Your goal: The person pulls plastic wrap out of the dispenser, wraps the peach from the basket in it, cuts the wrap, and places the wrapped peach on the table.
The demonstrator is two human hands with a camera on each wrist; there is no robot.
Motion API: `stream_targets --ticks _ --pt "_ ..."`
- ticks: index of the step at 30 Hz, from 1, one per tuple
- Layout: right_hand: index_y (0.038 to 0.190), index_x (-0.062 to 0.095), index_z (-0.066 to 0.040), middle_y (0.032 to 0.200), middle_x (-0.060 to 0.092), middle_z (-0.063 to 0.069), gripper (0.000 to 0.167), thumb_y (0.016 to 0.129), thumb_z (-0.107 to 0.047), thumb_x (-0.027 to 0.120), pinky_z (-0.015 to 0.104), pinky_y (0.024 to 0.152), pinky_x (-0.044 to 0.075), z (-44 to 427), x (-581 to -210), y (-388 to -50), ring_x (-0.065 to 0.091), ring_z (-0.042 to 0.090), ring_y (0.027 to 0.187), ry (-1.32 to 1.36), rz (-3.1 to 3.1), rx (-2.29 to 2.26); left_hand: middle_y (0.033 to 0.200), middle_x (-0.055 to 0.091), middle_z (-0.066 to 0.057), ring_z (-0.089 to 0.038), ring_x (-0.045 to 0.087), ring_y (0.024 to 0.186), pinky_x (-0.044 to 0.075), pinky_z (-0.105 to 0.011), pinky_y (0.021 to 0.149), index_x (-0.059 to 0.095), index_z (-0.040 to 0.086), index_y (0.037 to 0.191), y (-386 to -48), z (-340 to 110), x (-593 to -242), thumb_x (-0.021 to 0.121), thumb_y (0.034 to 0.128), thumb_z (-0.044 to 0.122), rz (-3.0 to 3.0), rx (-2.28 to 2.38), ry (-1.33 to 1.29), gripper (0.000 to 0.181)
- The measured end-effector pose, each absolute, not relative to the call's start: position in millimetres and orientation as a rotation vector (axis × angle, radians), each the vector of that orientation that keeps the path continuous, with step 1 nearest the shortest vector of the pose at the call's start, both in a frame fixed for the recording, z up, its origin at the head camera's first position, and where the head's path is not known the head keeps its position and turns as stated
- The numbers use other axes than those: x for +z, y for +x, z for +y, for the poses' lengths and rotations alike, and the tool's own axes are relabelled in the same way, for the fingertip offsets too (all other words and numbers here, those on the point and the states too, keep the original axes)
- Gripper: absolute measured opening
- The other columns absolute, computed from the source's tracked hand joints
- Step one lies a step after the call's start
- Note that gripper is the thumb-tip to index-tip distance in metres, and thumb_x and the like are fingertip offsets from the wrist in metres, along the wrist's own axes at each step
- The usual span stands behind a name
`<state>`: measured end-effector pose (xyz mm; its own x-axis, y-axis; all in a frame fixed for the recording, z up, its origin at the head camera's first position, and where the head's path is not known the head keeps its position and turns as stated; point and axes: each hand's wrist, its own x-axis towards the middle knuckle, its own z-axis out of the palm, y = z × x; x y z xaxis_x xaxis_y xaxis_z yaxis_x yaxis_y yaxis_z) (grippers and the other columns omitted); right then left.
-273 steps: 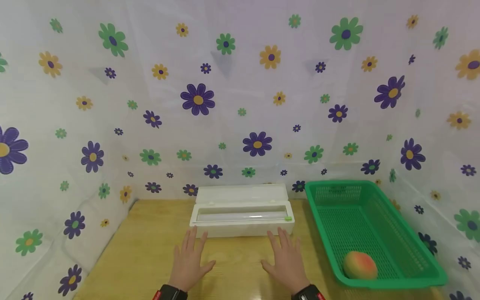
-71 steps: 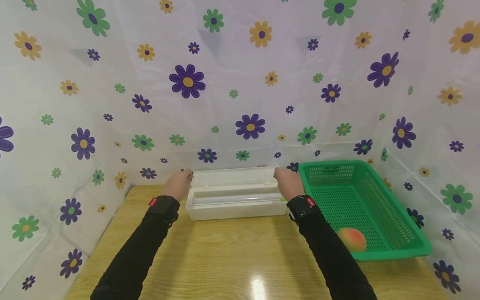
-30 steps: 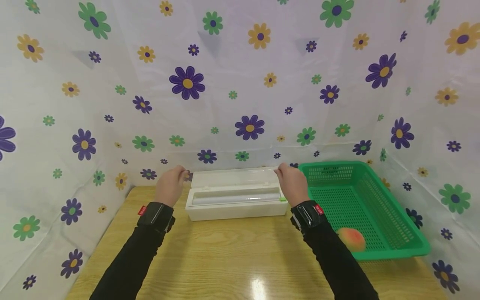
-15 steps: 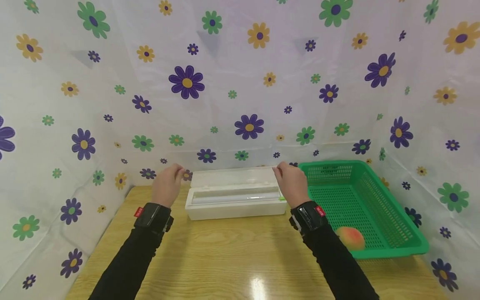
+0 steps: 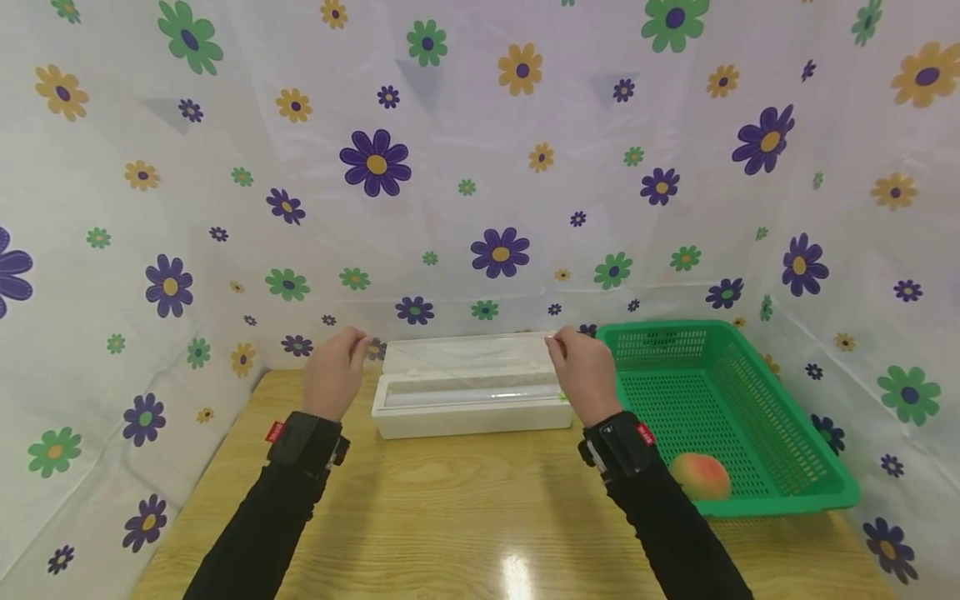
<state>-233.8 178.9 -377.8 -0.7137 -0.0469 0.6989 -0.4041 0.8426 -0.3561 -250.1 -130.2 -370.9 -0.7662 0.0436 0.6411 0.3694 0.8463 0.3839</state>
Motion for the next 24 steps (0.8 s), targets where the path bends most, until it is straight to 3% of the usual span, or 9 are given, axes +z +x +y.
stream_targets --ticks 24 --pt "0.079 0.064 0.000 0.062 0.057 0.008 0.011 0.080 -0.010 0.065 0.029 0.048 0.038 179.4 -379.9 -204.7 0.047 0.016 0.052 0.275 -2.212 0.745 0.074 0.061 -0.013 -0.021 0.053 0.057 0.040 -0.032 0.050 0.062 -0.003 0.087 -223.9 -138.6 -377.7 0.056 0.0874 0.010 -2.271 -0.686 -0.297 0.014"
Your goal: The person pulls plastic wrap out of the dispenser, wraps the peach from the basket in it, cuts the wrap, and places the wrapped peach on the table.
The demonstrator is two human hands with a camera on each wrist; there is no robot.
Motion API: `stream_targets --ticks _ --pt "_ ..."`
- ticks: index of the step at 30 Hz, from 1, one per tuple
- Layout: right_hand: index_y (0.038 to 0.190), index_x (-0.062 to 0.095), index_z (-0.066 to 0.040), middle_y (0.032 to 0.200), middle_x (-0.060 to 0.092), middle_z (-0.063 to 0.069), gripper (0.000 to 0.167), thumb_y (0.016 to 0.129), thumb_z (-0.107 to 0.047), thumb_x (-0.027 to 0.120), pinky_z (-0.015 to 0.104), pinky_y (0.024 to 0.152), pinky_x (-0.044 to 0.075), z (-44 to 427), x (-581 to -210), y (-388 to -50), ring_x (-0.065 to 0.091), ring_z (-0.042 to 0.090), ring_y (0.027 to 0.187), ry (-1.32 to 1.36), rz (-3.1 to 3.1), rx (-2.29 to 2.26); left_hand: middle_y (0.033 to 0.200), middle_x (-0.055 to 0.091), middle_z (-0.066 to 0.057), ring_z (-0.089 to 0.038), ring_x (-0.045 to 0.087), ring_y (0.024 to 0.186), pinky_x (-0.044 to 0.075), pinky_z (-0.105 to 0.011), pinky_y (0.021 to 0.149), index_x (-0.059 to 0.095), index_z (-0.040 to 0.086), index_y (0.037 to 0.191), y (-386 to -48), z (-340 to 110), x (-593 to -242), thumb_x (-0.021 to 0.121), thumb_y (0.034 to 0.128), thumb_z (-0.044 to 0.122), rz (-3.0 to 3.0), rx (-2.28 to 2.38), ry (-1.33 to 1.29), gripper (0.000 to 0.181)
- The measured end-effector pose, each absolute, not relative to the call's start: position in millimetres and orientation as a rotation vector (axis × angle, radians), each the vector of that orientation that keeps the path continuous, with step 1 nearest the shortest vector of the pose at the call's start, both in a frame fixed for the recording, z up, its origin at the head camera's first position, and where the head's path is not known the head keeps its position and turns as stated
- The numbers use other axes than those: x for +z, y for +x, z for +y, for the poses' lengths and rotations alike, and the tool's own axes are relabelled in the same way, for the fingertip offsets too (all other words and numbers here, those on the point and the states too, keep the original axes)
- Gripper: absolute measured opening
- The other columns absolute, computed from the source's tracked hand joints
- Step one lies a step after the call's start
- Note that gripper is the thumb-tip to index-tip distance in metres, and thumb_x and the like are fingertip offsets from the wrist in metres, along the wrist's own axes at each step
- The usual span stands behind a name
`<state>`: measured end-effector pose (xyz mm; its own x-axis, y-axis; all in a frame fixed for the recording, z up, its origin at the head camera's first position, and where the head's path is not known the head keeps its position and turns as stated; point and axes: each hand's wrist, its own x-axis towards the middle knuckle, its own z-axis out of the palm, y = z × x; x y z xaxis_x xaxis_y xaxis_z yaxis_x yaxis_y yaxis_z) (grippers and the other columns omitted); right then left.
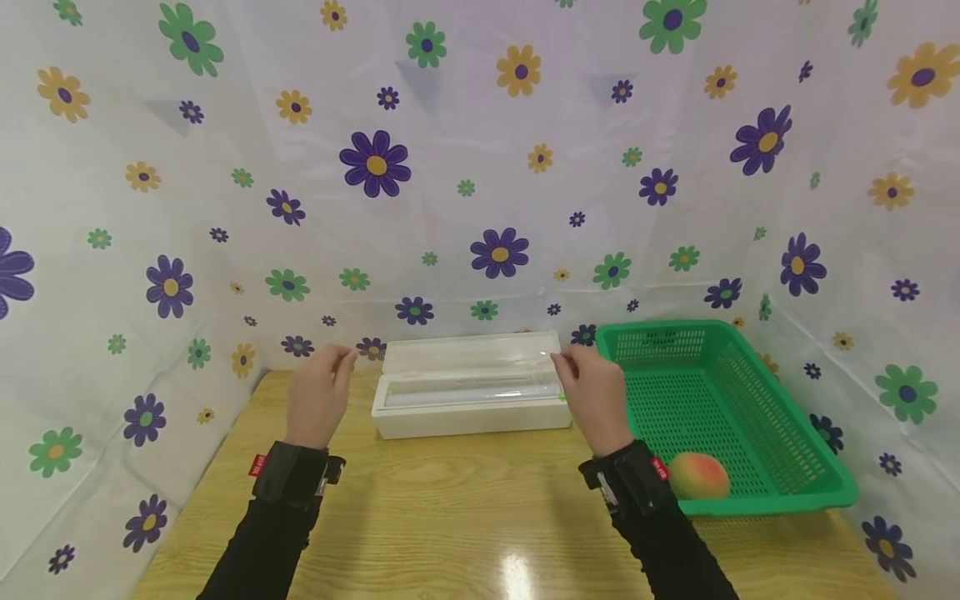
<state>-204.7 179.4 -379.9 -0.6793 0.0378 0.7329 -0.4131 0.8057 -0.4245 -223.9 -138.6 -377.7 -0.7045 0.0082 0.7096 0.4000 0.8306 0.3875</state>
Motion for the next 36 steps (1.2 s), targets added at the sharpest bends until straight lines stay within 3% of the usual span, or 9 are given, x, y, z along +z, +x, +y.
stream_targets --ticks 16,36 --pt "0.077 0.065 0.001 0.067 0.062 0.010 0.012 0.076 -0.009 0.069 0.032 0.052 0.046 182.6 -387.5 -183.8 0.056 0.019 0.057 0.285 -2.179 0.727 0.074 0.061 -0.013 -0.021 0.054 0.056 0.043 -0.032 0.049 0.062 -0.002 0.086 -200.2 -145.8 -383.4 0.061 0.0828 0.006 -2.202 -0.591 -0.383 0.009" --pt "0.071 0.065 -0.004 0.060 0.054 0.000 0.009 0.067 -0.003 0.073 0.023 0.044 0.038 188.6 -410.4 -142.8 0.046 0.007 0.050 0.446 -2.153 0.625 0.069 0.059 -0.008 -0.016 0.052 0.056 0.041 -0.029 0.047 0.062 0.000 0.080 -156.8 -161.6 -398.9 0.069 0.0736 0.004 -2.262 -0.442 -0.553 0.010"
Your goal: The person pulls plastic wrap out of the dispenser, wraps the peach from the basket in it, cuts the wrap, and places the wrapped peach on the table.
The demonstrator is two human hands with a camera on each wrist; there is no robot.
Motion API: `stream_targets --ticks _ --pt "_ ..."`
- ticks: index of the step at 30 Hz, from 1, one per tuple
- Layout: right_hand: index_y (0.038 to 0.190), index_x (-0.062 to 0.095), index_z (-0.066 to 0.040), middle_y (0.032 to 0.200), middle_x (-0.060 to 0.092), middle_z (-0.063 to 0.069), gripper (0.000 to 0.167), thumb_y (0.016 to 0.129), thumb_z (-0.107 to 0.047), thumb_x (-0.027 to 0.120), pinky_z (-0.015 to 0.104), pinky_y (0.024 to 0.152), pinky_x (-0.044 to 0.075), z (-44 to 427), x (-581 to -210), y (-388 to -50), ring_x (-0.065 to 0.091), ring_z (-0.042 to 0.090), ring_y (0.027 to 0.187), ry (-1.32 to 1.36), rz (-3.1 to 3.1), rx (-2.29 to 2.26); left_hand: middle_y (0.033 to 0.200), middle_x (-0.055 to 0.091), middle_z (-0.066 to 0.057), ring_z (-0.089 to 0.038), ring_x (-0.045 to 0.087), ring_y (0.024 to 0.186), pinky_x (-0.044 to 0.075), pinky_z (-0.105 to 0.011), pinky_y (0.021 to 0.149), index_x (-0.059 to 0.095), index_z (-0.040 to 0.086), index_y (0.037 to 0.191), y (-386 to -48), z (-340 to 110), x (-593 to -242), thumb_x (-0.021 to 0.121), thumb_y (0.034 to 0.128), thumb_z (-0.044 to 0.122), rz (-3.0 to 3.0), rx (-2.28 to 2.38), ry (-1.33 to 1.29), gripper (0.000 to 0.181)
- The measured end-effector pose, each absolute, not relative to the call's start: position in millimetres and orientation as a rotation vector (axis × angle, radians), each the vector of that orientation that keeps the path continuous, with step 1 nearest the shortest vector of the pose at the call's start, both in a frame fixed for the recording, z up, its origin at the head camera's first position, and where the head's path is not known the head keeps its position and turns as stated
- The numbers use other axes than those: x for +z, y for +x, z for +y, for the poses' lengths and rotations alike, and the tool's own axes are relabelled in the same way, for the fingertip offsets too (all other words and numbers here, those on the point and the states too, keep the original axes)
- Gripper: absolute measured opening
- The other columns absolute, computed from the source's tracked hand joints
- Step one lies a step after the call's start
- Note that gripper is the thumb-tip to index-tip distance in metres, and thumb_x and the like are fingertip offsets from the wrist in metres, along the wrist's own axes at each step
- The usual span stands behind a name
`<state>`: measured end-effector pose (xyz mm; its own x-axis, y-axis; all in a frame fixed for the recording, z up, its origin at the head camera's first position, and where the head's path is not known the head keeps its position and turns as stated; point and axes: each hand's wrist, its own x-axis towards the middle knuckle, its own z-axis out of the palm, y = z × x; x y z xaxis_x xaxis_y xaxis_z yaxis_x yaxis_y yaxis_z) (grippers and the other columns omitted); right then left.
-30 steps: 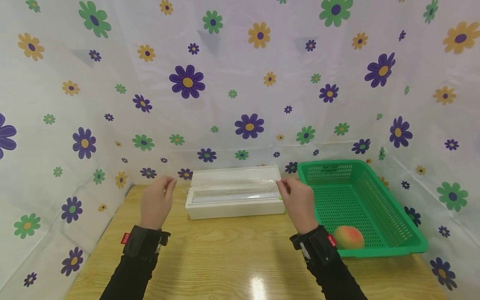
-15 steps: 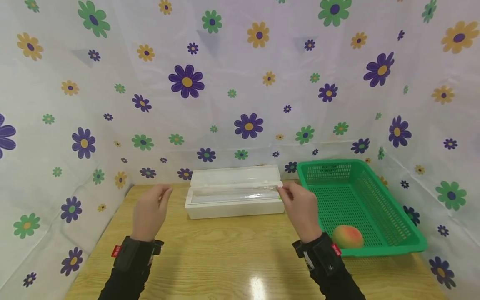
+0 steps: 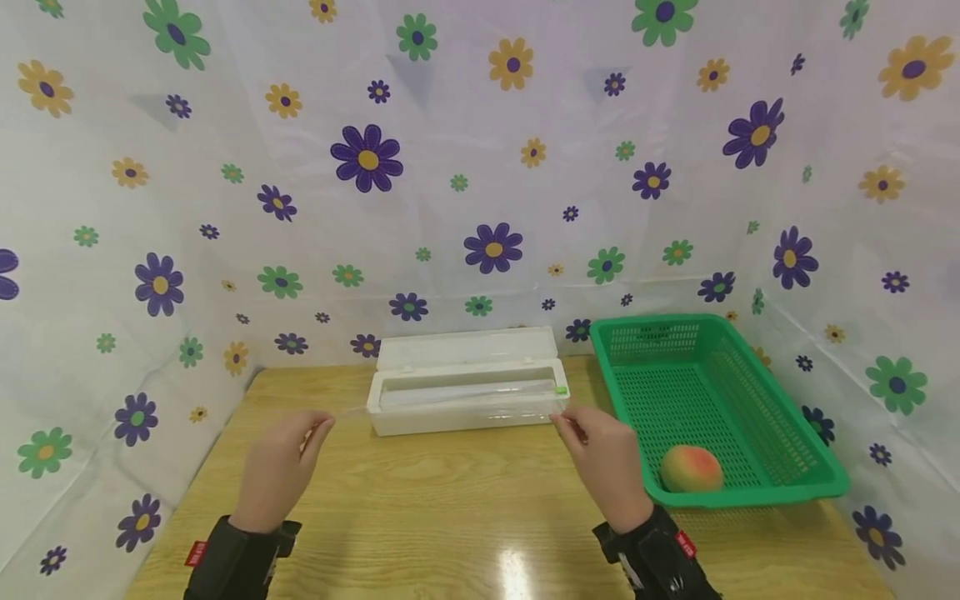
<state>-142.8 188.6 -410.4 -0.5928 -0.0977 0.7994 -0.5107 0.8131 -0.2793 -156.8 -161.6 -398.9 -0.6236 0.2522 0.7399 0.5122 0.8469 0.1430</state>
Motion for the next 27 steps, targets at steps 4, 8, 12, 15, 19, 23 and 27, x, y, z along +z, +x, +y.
stream_targets --ticks 4,8,12,15,19,23,27 --pt "0.071 0.064 -0.005 0.060 0.053 -0.002 0.012 0.065 -0.001 0.074 0.020 0.045 0.039 190.1 -419.8 -132.2 0.047 0.005 0.051 0.466 -2.186 0.632 0.069 0.059 -0.004 -0.012 0.048 0.054 0.037 -0.025 0.046 0.064 0.004 0.079 -145.9 -164.1 -405.4 0.069 0.0737 0.006 -2.318 -0.422 -0.554 0.008" --pt "0.073 0.065 -0.006 0.064 0.058 -0.002 0.014 0.064 0.000 0.074 0.017 0.048 0.043 192.4 -429.4 -121.4 0.053 0.005 0.054 0.461 -2.243 0.670 0.072 0.061 -0.003 -0.012 0.052 0.058 0.040 -0.024 0.049 0.065 0.006 0.079 -136.0 -165.0 -412.0 0.070 0.0727 0.007 -2.364 -0.408 -0.574 0.008" --pt "0.073 0.065 -0.008 0.066 0.059 -0.003 0.015 0.065 -0.001 0.075 0.014 0.051 0.044 195.1 -440.4 -112.3 0.054 0.003 0.057 0.466 -2.296 0.717 0.073 0.061 -0.001 -0.012 0.055 0.063 0.044 -0.024 0.053 0.064 0.009 0.079 -126.4 -165.1 -419.1 0.073 0.0683 0.008 -2.412 -0.406 -0.579 0.014" --pt "0.073 0.064 -0.010 0.068 0.060 -0.005 0.017 0.064 -0.001 0.076 0.013 0.052 0.045 197.5 -450.1 -105.9 0.054 0.002 0.059 0.473 -2.329 0.756 0.073 0.060 0.001 -0.011 0.055 0.064 0.044 -0.023 0.053 0.063 0.011 0.078 -119.3 -165.0 -425.4 0.075 0.0650 0.008 -2.460 -0.412 -0.570 0.018" --pt "0.074 0.064 -0.011 0.070 0.060 -0.006 0.021 0.062 0.000 0.077 0.015 0.054 0.046 199.6 -460.5 -98.4 0.055 0.002 0.061 0.449 -2.396 0.827 0.074 0.060 0.002 -0.011 0.056 0.065 0.045 -0.023 0.053 0.062 0.012 0.076 -111.4 -165.2 -433.4 0.075 0.0645 0.005 -2.548 -0.441 -0.565 0.018" --pt "0.076 0.064 -0.011 0.071 0.061 -0.005 0.023 0.061 0.001 0.077 0.017 0.054 0.047 201.1 -465.5 -93.7 0.055 0.003 0.062 0.413 -2.477 0.879 0.073 0.060 0.002 -0.011 0.056 0.064 0.044 -0.021 0.052 0.061 0.014 0.073 -105.4 -165.1 -441.2 0.072 0.0667 0.000 -2.629 -0.465 -0.553 0.019" --pt "0.075 0.064 -0.011 0.072 0.060 -0.005 0.025 0.062 0.007 0.073 0.017 0.053 0.046 205.2 -470.1 -91.7 0.054 0.003 0.063 0.453 -2.529 0.862 0.072 0.060 0.002 -0.011 0.056 0.063 0.042 -0.018 0.049 0.059 0.014 0.070 -100.8 -164.2 -449.7 0.071 0.0671 -0.004 -2.680 -0.500 -0.550 0.022"
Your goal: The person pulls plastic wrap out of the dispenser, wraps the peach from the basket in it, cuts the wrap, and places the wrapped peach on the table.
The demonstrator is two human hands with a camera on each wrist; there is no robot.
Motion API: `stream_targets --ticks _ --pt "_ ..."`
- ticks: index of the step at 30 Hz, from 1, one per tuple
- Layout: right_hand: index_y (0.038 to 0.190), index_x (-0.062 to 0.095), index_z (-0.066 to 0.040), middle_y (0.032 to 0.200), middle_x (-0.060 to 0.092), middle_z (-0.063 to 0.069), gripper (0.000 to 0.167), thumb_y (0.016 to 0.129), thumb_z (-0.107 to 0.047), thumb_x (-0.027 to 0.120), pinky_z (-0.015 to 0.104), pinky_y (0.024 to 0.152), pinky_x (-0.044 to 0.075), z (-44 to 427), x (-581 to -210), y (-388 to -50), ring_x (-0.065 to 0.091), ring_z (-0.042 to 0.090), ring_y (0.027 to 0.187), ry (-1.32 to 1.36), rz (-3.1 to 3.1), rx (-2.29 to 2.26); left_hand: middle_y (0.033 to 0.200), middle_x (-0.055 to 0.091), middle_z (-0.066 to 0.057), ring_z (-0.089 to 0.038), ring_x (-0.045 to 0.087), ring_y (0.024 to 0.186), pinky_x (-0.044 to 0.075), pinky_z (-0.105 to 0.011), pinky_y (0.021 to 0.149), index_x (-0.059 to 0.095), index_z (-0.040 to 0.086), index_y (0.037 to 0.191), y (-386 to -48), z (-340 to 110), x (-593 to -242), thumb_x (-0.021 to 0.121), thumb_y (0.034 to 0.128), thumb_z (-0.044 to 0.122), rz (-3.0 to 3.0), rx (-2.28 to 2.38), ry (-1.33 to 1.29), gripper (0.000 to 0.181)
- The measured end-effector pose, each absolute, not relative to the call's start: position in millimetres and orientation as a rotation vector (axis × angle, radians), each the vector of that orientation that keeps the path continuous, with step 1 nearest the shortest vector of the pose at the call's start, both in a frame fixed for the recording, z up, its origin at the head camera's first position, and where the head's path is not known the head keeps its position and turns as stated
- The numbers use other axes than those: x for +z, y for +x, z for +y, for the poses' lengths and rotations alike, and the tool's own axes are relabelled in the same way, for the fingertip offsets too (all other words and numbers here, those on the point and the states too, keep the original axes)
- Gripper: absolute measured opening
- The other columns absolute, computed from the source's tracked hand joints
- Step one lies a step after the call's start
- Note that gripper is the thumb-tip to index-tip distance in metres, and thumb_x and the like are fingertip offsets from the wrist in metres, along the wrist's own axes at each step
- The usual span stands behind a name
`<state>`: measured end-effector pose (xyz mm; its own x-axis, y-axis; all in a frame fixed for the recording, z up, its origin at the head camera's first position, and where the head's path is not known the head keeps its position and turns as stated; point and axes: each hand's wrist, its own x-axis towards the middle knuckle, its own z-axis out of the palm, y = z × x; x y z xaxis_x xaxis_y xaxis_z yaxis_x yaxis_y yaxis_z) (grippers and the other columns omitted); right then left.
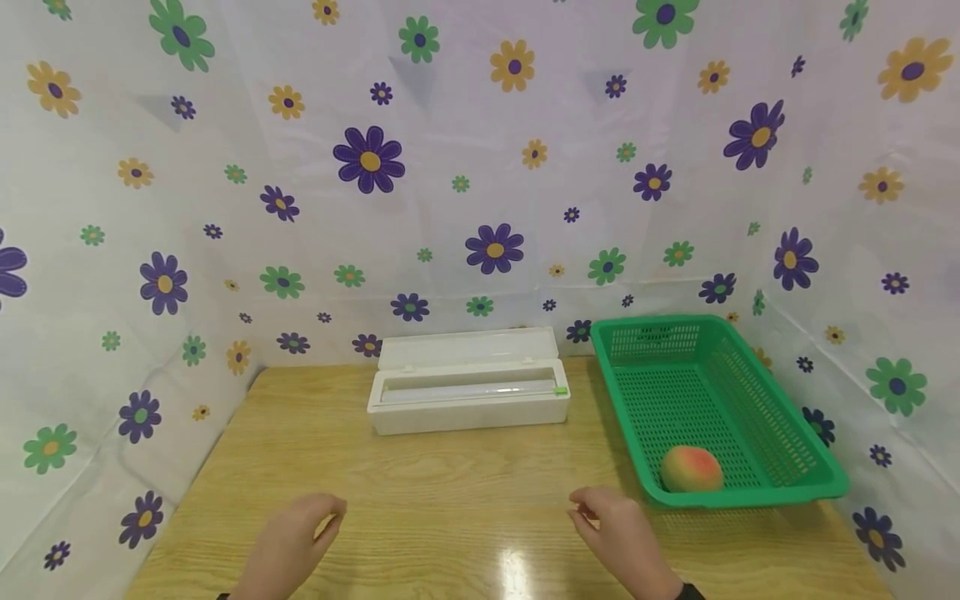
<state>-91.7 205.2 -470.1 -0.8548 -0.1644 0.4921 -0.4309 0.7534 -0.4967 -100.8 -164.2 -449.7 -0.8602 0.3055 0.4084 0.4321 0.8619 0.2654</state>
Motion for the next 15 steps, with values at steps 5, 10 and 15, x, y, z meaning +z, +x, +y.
stream_targets --ticks 5,10,15 --pt "0.076 0.064 -0.013 0.073 0.060 -0.006 0.025 0.065 0.009 0.071 0.018 0.054 0.045 210.5 -474.9 -91.0 0.056 0.007 0.065 0.559 -2.572 0.770 0.074 0.061 0.001 -0.013 0.058 0.066 0.044 -0.019 0.050 0.060 0.015 0.069 -96.7 -162.9 -458.8 0.072 0.0663 -0.003 -2.743 -0.482 -0.566 0.022" --pt "0.072 0.062 -0.017 0.073 0.060 -0.007 0.027 0.061 0.004 0.074 0.019 0.055 0.045 214.8 -482.3 -92.0 0.056 0.008 0.066 0.710 -2.487 0.610 0.079 0.061 0.002 -0.015 0.059 0.070 0.046 -0.020 0.055 0.062 0.014 0.068 -94.5 -162.3 -468.6 0.074 0.0666 0.001 -2.757 -0.439 -0.623 0.017" --pt "0.073 0.062 -0.017 0.077 0.055 -0.007 0.025 0.061 0.002 0.075 0.016 0.054 0.043 220.1 -492.7 -94.3 0.054 0.008 0.067 0.863 -2.476 0.586 0.077 0.053 0.005 -0.011 0.053 0.064 0.042 -0.016 0.050 0.062 0.014 0.065 -96.7 -166.3 -485.7 0.075 0.0641 0.001 -2.747 -0.443 -0.677 0.018"
